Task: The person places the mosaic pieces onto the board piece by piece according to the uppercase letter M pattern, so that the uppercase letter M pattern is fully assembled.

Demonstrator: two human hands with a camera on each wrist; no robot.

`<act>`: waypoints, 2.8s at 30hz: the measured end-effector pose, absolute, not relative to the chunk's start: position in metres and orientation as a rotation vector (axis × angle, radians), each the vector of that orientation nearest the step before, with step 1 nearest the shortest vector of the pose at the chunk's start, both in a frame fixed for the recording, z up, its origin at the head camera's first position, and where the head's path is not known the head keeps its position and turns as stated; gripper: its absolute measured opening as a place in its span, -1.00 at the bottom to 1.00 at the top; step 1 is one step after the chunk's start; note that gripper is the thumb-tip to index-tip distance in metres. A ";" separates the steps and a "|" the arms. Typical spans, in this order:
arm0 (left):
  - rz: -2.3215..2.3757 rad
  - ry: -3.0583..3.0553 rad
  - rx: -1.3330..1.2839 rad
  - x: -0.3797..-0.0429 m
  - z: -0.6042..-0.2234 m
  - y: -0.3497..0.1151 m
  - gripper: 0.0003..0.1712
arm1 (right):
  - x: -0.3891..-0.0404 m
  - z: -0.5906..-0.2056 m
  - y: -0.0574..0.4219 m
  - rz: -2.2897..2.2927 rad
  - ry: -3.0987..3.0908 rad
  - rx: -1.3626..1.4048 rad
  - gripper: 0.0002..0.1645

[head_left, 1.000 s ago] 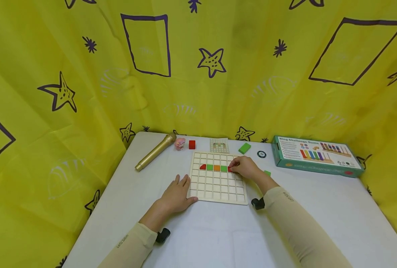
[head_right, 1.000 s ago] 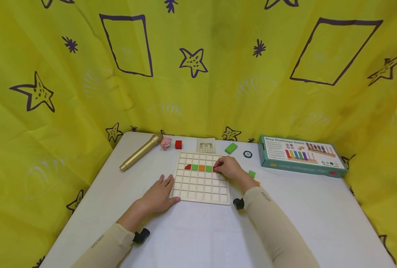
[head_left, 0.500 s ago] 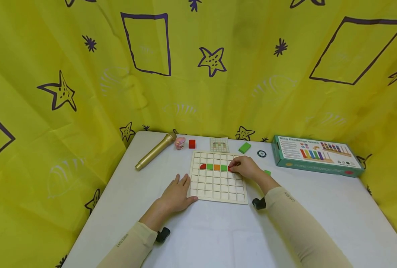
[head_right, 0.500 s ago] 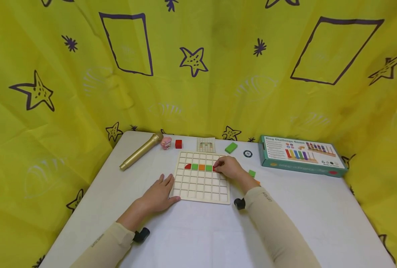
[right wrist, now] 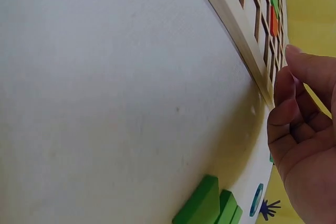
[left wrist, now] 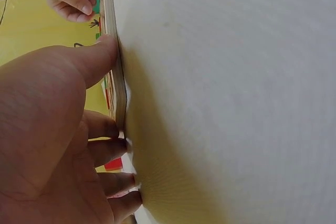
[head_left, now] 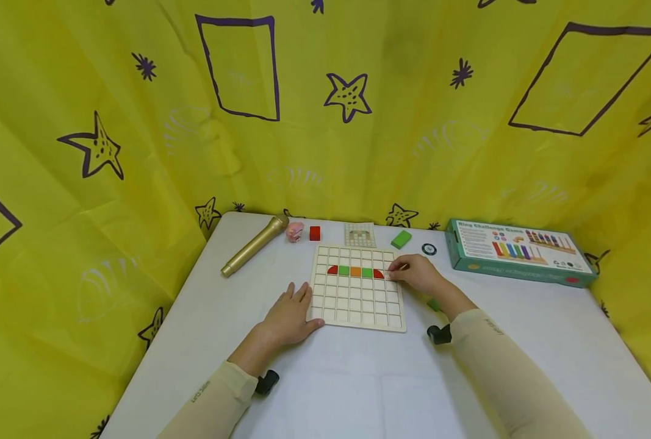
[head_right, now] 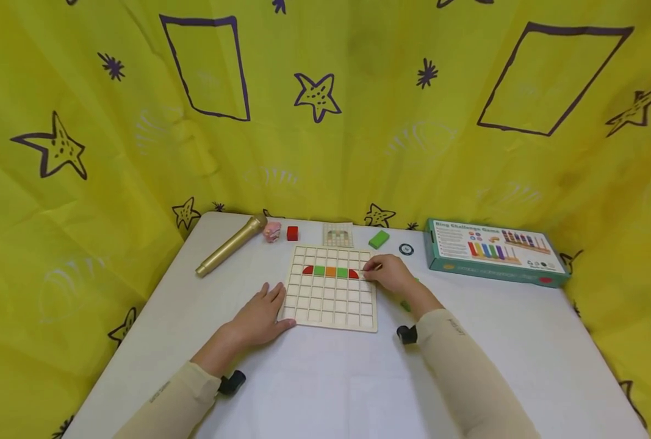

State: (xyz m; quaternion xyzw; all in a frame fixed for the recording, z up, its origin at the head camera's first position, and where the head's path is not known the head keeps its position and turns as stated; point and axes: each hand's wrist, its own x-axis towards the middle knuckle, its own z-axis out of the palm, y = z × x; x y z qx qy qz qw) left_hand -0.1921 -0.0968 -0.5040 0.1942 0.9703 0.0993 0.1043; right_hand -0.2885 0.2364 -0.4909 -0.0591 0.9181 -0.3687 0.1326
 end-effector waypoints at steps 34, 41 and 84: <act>0.309 2.865 0.576 -0.192 -0.507 -0.096 0.02 | -0.240 -0.493 0.297 -0.950 2.715 -0.222 -0.80; 0.332 2.866 0.591 -0.191 -0.505 -0.096 0.01 | -0.227 -0.493 0.304 -0.966 2.728 -0.237 -0.81; 0.358 2.870 0.595 -0.190 -0.503 -0.097 0.00 | -0.216 -0.487 0.308 -0.901 2.701 -0.194 -0.72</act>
